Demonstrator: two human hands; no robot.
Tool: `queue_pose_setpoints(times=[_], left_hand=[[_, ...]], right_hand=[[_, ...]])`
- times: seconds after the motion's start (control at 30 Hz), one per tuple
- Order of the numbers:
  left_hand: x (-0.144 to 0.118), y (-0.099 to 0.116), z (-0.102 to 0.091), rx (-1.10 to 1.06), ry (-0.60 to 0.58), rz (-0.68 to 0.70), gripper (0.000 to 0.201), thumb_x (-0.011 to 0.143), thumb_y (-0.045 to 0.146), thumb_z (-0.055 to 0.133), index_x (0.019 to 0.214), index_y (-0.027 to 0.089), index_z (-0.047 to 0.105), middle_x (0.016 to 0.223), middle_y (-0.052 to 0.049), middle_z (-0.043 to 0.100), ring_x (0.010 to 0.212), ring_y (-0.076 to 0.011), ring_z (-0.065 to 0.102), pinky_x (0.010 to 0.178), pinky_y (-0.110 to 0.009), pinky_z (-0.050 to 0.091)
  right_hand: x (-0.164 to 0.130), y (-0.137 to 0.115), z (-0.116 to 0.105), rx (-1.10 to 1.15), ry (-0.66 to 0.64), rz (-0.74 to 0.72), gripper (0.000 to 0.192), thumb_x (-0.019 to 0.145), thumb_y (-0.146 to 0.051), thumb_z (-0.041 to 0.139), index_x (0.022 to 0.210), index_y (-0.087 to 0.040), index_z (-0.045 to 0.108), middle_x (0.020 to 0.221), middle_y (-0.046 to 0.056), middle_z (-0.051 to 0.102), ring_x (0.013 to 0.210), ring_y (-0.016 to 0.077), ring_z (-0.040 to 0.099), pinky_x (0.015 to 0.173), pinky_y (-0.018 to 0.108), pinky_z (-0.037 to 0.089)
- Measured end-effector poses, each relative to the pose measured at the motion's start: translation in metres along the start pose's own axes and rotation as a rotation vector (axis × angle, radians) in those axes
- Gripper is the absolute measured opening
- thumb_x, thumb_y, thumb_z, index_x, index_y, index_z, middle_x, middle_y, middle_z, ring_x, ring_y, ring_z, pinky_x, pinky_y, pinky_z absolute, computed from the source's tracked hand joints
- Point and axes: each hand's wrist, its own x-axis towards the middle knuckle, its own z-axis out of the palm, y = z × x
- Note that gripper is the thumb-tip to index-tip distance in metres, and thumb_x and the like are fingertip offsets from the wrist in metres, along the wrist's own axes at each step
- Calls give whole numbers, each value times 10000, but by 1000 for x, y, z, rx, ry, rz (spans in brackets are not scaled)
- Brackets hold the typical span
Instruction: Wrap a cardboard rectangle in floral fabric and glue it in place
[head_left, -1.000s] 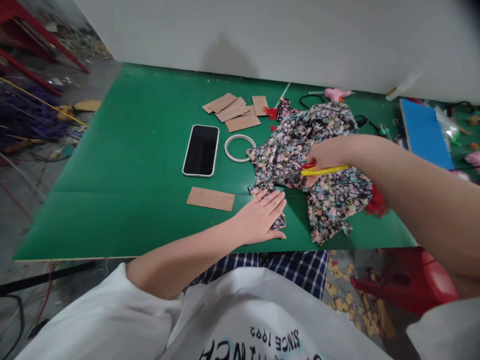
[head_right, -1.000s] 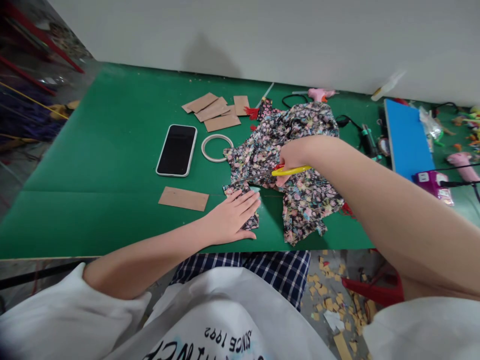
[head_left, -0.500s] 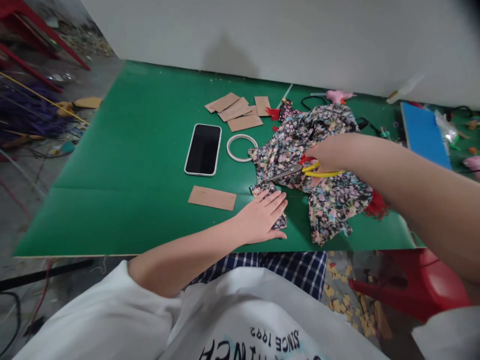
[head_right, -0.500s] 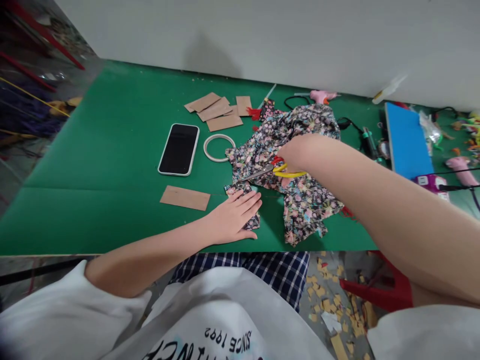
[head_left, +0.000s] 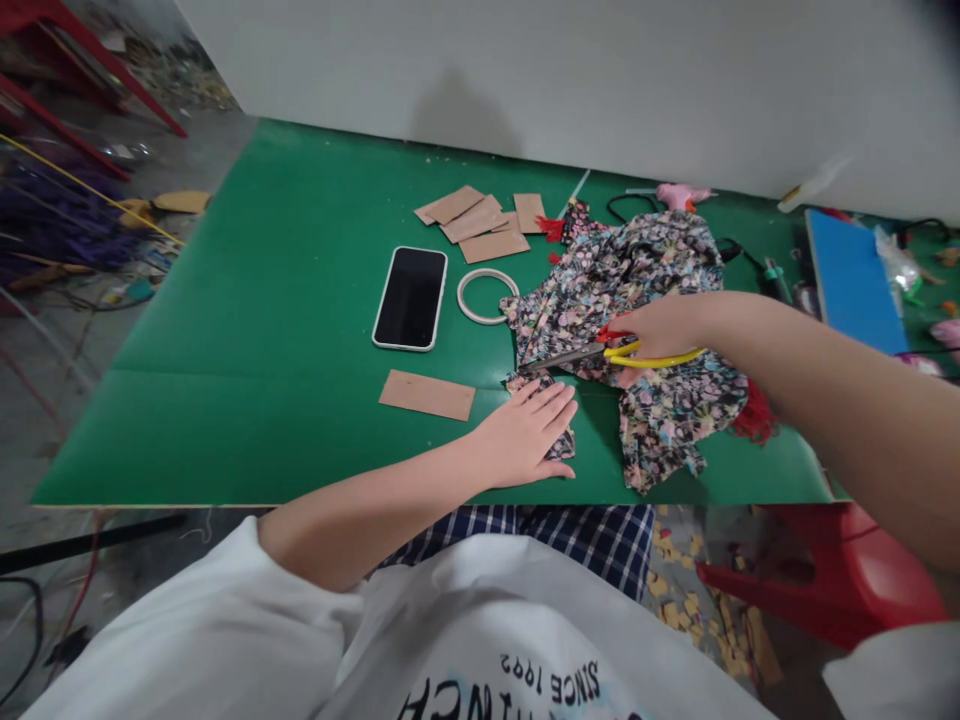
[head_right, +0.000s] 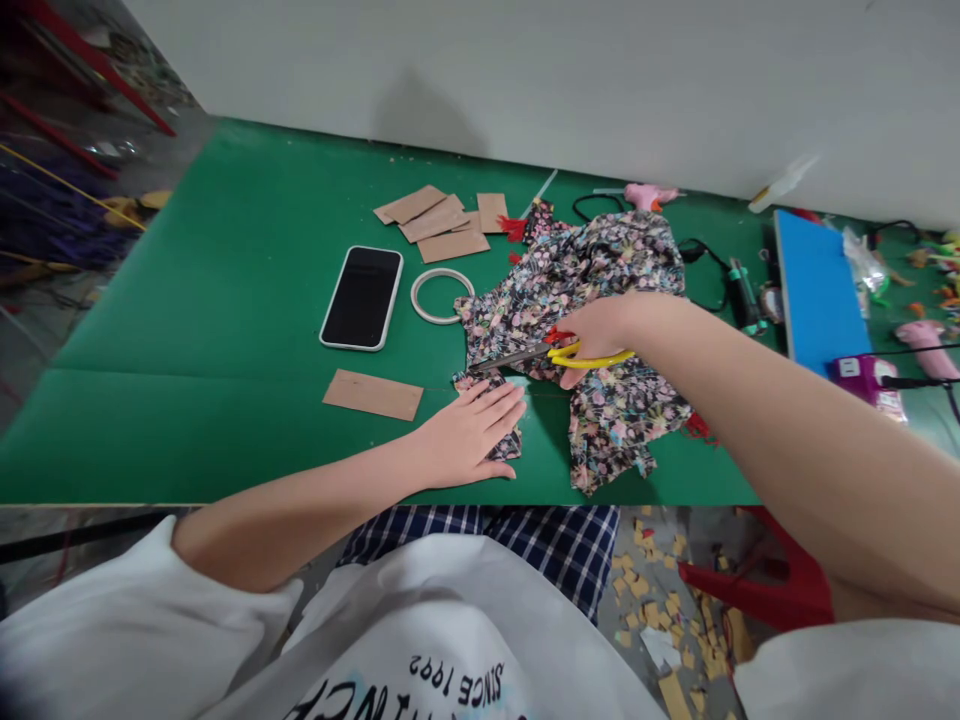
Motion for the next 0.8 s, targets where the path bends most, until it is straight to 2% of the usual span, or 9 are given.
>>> queue_pose_setpoints(times=[0.1,0.27,0.47,0.57,0.7,0.8], left_hand=[[0,0,-1,0,10,7,797,866,663,235,1395,70,293,1485,-151,235,1382,-281,179,1119,-439,104],[-2,1,-4,-4,13,5,710,891,618,248,1386,116,331,1469,-140,284,1365,-302,217,1095,-472,159],[-2,2,-5,-9,17,-11,647,903,591,258,1383,165,341,1465,-128,298,1357,-330,220,1067,-577,142],[-2,2,-4,-18,21,-10,645,900,588,283,1377,159,352,1462,-130,304,1357,-334,217,1071,-562,156],[-1,2,-3,-21,26,-6,647,898,584,297,1375,150,355,1459,-134,307,1354,-336,222,1075,-534,175],[-1,1,-4,-21,27,-6,648,898,586,292,1375,151,354,1460,-134,306,1353,-336,222,1075,-536,168]], right_hand=[[-1,-1,1,-44,-134,-33,790,545,-721,594,1192,-274,514,1110,107,627,944,344,595,704,390,429],[-2,6,7,-38,-93,-34,758,582,-756,529,1163,-269,510,1020,117,639,898,338,598,643,367,419],[-1,14,16,-11,-107,-38,823,560,-745,553,1210,-248,467,1102,129,614,956,349,583,699,385,429],[-2,11,16,20,-129,-26,821,559,-721,573,1225,-254,460,1128,122,609,984,352,576,719,390,426],[-3,7,13,42,-161,-19,826,569,-698,580,1256,-260,438,1256,110,548,1065,353,546,759,385,425],[-4,4,11,16,-162,-31,811,590,-687,570,1259,-249,433,1249,119,556,1046,351,557,749,384,428]])
